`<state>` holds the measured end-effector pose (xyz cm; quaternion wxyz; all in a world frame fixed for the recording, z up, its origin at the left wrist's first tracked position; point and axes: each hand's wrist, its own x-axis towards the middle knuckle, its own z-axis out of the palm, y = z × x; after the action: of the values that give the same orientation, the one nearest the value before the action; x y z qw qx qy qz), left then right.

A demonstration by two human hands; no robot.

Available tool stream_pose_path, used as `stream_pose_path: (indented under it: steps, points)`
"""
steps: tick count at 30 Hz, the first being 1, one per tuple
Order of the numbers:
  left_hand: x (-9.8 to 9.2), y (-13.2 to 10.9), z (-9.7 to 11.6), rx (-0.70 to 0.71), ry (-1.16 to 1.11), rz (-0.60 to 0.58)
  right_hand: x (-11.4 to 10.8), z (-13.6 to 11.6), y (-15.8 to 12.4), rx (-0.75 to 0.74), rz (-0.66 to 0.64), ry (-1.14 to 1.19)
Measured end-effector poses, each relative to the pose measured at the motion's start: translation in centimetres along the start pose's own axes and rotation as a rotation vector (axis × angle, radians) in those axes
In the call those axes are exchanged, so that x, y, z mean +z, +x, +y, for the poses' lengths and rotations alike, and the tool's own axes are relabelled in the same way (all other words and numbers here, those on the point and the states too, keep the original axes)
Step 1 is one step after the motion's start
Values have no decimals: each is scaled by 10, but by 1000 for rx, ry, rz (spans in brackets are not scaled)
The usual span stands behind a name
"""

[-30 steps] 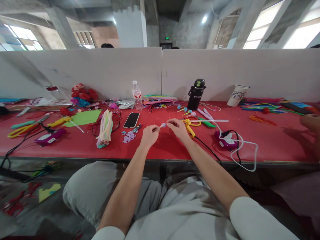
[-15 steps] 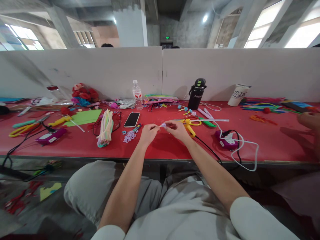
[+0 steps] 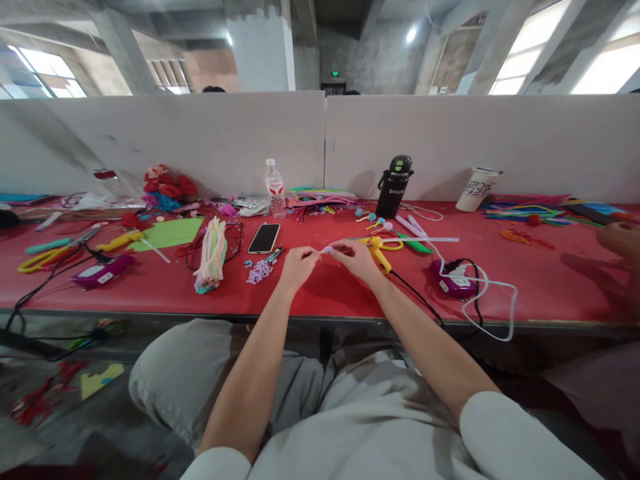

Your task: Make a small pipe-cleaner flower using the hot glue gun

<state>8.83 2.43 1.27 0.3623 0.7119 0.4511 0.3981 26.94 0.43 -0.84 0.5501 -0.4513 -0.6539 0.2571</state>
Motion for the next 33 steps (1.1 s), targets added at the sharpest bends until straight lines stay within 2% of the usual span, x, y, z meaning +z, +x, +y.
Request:
stream_pose_path:
  steps: [5,24,33]
  points:
    - [0,-1,1,3,21,18,-2,-6,0,8,-31,5]
    - [0,-3,2,48,75,-4,0,-4,0,20,4,-26]
    - [6,-5,-2,183,185,41,0,-7,1,45,11,-26]
